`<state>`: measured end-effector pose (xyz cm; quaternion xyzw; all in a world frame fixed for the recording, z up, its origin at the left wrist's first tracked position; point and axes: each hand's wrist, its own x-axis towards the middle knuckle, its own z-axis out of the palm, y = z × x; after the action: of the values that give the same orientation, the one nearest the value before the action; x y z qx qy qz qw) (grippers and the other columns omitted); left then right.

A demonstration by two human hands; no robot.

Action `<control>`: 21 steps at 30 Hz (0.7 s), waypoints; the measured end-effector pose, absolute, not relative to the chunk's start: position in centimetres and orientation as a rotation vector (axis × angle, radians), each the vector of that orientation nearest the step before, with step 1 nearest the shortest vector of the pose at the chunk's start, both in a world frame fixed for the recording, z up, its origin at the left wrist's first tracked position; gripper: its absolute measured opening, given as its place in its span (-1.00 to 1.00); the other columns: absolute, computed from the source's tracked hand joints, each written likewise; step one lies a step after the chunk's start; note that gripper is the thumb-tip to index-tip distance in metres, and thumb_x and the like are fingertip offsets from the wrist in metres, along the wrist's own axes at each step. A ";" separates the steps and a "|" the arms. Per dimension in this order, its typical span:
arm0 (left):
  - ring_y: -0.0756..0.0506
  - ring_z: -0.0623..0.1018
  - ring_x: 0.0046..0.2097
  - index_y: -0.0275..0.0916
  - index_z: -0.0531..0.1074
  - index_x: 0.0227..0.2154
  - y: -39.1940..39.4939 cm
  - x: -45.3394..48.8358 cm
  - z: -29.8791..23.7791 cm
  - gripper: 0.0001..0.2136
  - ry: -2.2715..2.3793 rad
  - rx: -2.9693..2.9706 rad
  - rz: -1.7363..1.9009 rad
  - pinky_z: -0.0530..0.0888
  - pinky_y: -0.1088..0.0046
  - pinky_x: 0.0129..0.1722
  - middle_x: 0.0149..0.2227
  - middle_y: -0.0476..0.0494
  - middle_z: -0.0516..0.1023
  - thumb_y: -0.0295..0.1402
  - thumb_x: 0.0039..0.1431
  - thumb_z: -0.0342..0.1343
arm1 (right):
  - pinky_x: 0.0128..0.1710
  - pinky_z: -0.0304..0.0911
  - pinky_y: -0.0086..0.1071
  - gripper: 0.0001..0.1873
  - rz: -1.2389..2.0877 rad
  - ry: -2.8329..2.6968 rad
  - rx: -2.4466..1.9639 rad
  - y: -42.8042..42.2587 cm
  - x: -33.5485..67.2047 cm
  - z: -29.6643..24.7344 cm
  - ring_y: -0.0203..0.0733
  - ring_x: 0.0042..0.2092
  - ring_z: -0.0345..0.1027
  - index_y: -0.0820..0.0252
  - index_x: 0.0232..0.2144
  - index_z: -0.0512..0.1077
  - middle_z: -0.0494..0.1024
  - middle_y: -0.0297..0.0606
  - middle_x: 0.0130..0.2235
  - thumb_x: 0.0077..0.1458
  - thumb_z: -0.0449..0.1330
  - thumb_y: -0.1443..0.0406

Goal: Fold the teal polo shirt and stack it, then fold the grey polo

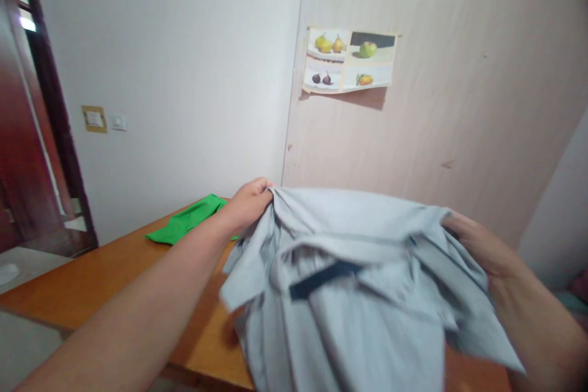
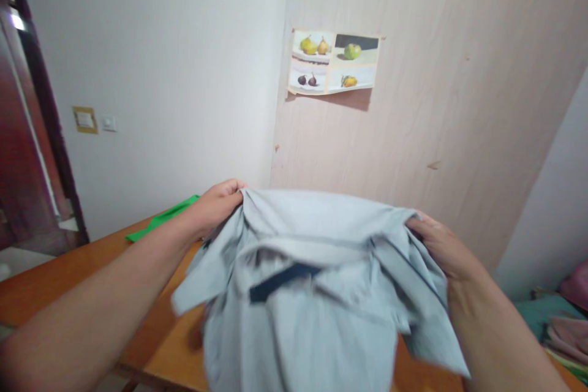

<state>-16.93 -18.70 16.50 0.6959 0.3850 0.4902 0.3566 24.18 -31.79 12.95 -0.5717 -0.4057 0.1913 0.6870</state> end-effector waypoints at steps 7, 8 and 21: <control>-0.16 0.53 -0.09 -0.20 0.43 -0.09 -12.0 -16.0 11.4 -0.74 1.325 2.178 1.499 0.40 0.35 -0.12 -0.11 -0.17 0.57 -0.26 0.19 0.07 | -0.02 0.27 -0.24 -0.56 0.150 -1.046 -1.482 -26.2 24.1 9.9 -0.04 -0.02 0.40 0.12 -0.15 0.48 0.56 -0.15 -0.06 0.01 0.23 -0.03; -0.15 0.54 -0.16 -0.21 0.45 -0.16 -12.4 -16.3 10.1 -0.77 1.305 2.223 1.413 0.40 0.37 -0.18 -0.20 -0.14 0.58 -0.24 0.19 0.06 | -0.08 0.28 -0.26 -0.56 0.194 -1.095 -1.529 -26.7 24.0 8.6 -0.06 -0.08 0.42 0.12 -0.19 0.50 0.58 -0.17 -0.13 0.03 0.21 -0.04; -0.23 0.43 0.08 -0.12 0.46 0.00 -21.4 -14.3 1.9 -0.53 0.779 2.588 0.694 0.34 0.26 0.08 0.05 -0.17 0.50 -0.47 -0.06 0.12 | -0.26 0.23 -0.30 -0.62 0.351 -1.772 -1.813 -26.6 18.2 -2.0 -0.13 -0.28 0.37 0.18 -0.14 0.50 0.52 -0.22 -0.31 -0.01 0.21 0.16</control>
<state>-14.32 -21.38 1.92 0.9132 0.2749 0.2448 0.1747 18.23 -26.59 -2.01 -0.6786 -0.6633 0.1312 0.2870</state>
